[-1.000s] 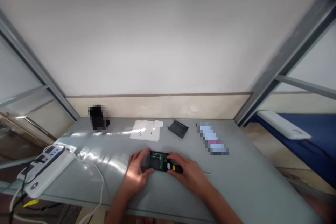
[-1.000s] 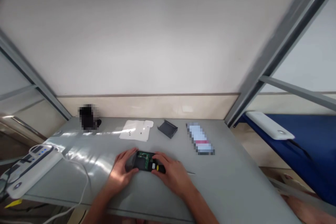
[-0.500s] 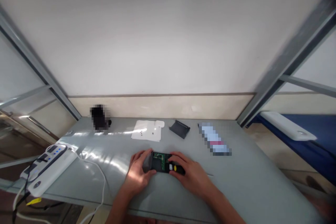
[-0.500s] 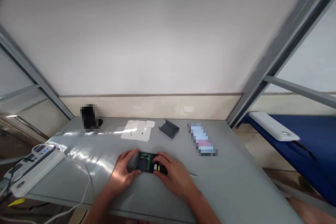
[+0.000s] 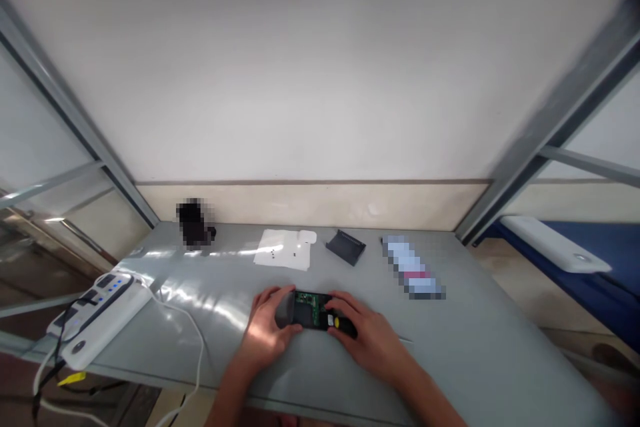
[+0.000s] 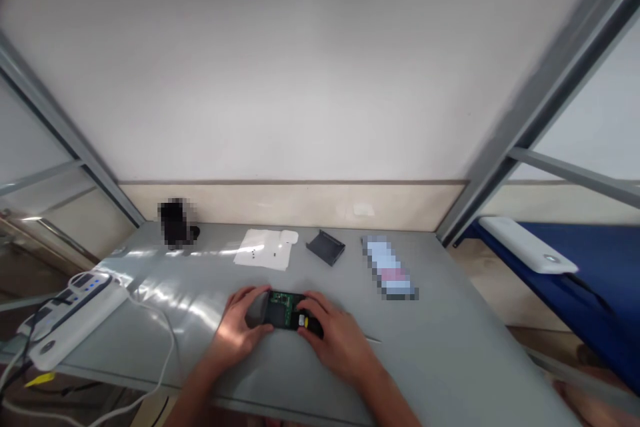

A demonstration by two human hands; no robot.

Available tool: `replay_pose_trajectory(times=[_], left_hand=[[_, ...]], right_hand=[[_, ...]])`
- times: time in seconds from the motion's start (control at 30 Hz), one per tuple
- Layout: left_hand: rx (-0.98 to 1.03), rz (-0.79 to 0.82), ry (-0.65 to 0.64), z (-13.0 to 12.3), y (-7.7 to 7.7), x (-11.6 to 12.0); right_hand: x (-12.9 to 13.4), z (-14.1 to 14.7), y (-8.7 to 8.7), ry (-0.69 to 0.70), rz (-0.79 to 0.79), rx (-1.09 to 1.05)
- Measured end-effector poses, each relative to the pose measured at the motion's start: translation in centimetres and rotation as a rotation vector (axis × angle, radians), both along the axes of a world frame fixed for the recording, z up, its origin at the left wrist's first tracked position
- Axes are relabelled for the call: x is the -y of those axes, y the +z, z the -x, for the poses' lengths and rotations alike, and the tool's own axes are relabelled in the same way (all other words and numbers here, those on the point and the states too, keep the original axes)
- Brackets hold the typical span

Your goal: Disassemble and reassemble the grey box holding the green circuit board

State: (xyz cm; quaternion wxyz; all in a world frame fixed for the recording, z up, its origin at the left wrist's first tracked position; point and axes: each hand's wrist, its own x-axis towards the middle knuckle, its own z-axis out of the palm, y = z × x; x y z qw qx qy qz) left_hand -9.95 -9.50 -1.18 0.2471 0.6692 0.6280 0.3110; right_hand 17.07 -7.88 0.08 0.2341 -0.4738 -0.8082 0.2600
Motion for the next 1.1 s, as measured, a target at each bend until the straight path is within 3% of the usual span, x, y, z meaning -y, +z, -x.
replay_pose_trajectory(times=[0.17, 0.33, 0.47, 0.6, 0.73, 0.9, 1.0, 1.1], left_hand=[[0.003, 0.015, 0.010, -0.1, 0.1, 0.0], [0.031, 0.015, -0.015, 0.1, -0.3, -0.1], [0.023, -0.020, -0.026, 0.1, -1.2, -0.1], [0.061, -0.064, 0.050, 0.3, -1.8, -0.1], [0.054, -0.210, 0.136, 0.8, -1.0, -2.7], [-0.199, -0.359, 0.087, 0.0, 1.0, -8.9], [-0.268, -0.340, 0.119, -0.8, 0.7, -11.0], [-0.268, -0.344, 0.214, -1.2, -0.1, -11.1]], right_hand=[[1.0, -0.5, 0.1, -0.098, 0.001, -0.069], [1.1, -1.7, 1.2, -0.380, -0.032, -0.541], [-1.8, -1.9, 3.0, -0.521, 0.100, -0.931], [-6.7, -0.6, 3.9, -0.506, 0.164, -1.196], [-10.1, 1.8, 2.2, -0.503, 0.183, -1.239], [-10.8, 4.3, -1.9, -0.513, 0.164, -1.155], [-10.4, 4.6, -3.0, -0.495, 0.152, -1.075], [-10.1, 4.4, -3.0, -0.473, 0.137, -1.021]])
